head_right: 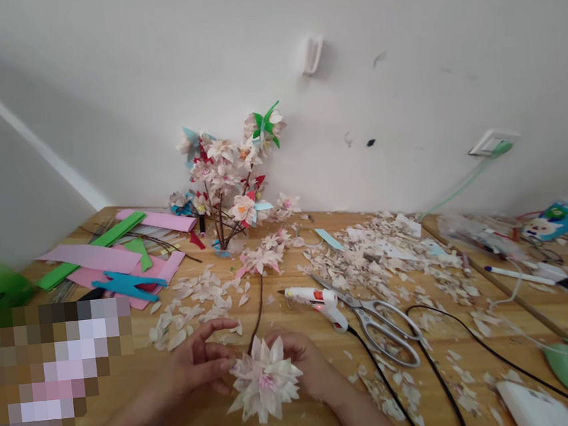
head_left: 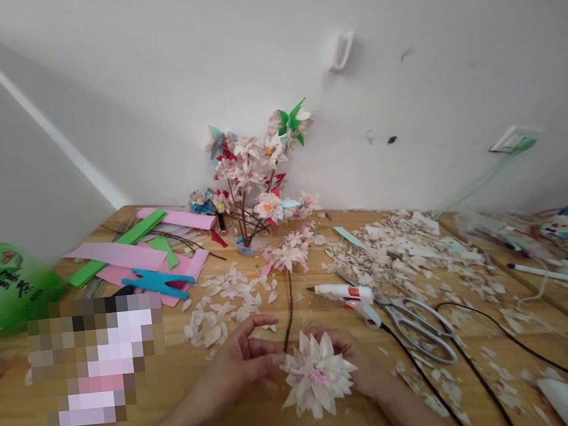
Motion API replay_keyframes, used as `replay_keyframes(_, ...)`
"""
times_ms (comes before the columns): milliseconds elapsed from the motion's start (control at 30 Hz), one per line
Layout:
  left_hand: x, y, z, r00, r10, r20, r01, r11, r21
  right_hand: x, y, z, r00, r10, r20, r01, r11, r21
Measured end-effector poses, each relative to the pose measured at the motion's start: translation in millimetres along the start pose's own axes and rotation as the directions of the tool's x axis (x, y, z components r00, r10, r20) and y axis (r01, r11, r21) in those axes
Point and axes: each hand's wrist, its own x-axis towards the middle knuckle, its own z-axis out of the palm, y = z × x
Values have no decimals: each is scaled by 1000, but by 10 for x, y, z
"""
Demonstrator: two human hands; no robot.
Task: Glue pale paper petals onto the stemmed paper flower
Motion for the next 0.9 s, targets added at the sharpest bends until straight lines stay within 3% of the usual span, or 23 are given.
replay_keyframes(633,-61,32,52,997,3,81,-4,1000,17,3,83,-4,999,-48,24,48,999,-4)
replay_keyframes(900,-142,55,83,1000,22,7,-22,1000,3,3,65,-8,999,-44,20,44,999,4)
